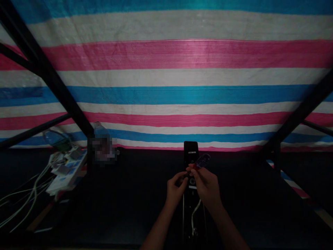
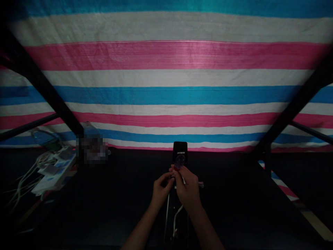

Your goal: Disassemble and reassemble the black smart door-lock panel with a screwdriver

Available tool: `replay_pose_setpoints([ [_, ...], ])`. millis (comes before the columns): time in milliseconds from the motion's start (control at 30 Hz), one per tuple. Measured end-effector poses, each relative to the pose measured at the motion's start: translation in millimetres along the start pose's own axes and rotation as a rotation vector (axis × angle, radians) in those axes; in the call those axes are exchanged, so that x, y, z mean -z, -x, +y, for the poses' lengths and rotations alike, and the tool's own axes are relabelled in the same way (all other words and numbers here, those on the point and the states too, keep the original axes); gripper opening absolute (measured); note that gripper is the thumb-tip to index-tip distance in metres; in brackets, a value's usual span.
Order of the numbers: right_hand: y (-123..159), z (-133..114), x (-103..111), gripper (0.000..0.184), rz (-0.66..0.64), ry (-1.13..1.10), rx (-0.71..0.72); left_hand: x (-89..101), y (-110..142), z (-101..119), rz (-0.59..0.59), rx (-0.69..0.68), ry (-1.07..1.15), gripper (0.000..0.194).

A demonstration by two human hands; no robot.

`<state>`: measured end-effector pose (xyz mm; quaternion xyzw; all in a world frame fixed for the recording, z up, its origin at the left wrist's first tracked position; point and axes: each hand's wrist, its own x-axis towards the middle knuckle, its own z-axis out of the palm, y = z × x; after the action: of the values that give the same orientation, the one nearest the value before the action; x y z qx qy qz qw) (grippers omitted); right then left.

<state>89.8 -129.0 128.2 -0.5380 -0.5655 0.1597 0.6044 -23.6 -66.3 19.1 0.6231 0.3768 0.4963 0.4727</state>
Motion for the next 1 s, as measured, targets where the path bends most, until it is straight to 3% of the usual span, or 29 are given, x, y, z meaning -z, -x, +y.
replay_pose_setpoints([
  [333, 6, -3, 7, 0.021, 0.078, -0.039, -0.065, -0.6, 1, 0, -0.013, 0.002, -0.038, 0.026],
  [567, 17, 1, 32, 0.022, 0.193, -0.112, -0.168, 6.3, -4, 24, -0.087, -0.018, -0.222, 0.015],
  [767, 32, 39, 77, 0.029, 0.435, -0.130, -0.314, 18.8, -19, 51, -0.229, -0.094, -0.461, 0.012],
  [1000, 50, 104, 109, 0.034, 0.732, -0.550, -0.424, 24.4, -31, 72, -0.379, -0.129, -0.779, 0.012],
])
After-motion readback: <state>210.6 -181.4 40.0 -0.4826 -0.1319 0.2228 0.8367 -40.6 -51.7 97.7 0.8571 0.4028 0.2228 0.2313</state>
